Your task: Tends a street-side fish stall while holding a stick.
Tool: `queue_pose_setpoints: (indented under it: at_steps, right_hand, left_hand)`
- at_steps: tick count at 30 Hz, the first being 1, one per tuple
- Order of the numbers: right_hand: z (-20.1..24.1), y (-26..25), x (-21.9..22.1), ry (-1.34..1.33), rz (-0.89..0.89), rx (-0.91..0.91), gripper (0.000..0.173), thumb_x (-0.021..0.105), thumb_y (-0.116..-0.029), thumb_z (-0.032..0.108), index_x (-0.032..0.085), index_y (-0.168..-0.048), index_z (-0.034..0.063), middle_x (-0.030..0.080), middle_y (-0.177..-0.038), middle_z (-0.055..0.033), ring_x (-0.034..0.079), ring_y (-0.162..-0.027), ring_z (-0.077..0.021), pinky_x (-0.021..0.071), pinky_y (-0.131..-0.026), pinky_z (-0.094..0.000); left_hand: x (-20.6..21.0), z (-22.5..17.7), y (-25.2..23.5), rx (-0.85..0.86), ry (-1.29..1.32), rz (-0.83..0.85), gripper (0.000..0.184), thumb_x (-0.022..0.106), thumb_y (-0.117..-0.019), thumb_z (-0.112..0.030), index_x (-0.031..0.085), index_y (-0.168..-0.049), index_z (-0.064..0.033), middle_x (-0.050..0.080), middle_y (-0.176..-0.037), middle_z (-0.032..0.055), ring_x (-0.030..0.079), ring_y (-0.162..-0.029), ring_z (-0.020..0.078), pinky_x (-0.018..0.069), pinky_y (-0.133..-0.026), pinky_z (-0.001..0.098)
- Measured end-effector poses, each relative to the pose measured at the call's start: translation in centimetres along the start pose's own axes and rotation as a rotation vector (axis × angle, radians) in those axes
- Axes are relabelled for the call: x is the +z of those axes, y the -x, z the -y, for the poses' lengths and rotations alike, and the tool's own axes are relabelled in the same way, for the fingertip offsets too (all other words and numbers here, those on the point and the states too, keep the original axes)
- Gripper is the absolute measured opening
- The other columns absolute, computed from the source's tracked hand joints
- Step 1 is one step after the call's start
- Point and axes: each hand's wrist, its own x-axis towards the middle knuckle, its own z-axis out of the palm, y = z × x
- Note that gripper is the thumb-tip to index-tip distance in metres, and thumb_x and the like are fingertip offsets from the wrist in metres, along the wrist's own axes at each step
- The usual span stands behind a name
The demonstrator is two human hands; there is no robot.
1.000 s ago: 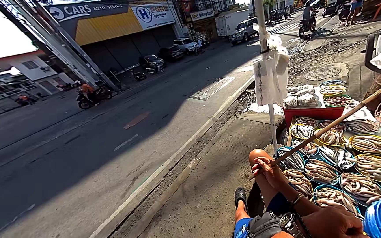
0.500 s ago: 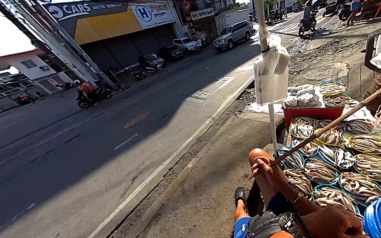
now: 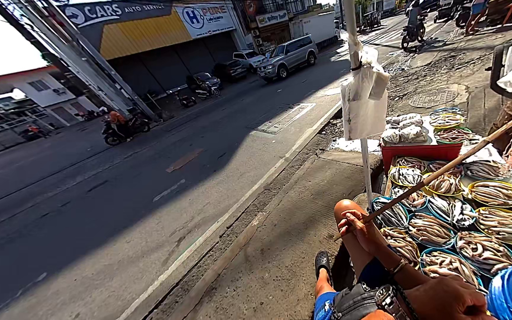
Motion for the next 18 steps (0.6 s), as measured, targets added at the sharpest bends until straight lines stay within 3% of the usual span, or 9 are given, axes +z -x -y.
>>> queue_pose_setpoints:
  at_steps: [18]
  right_hand:
    - [0.25, 0.07, 0.1, 0.02, 0.002, 0.03, 0.024, 0.039, -0.1088, 0.006, 0.059, -0.116, -0.0053, 0.075, -0.082, -0.015, 0.075, -0.069, -0.0223, 0.0642, -0.07, -0.0363]
  left_hand:
    - [0.02, 0.09, 0.06, 0.021, -0.012, -0.013, 0.033, 0.057, -0.0985, -0.017, 0.063, -0.075, 0.0045, 0.058, -0.072, 0.0151, 0.06, -0.076, 0.0282, 0.0467, -0.079, 0.039]
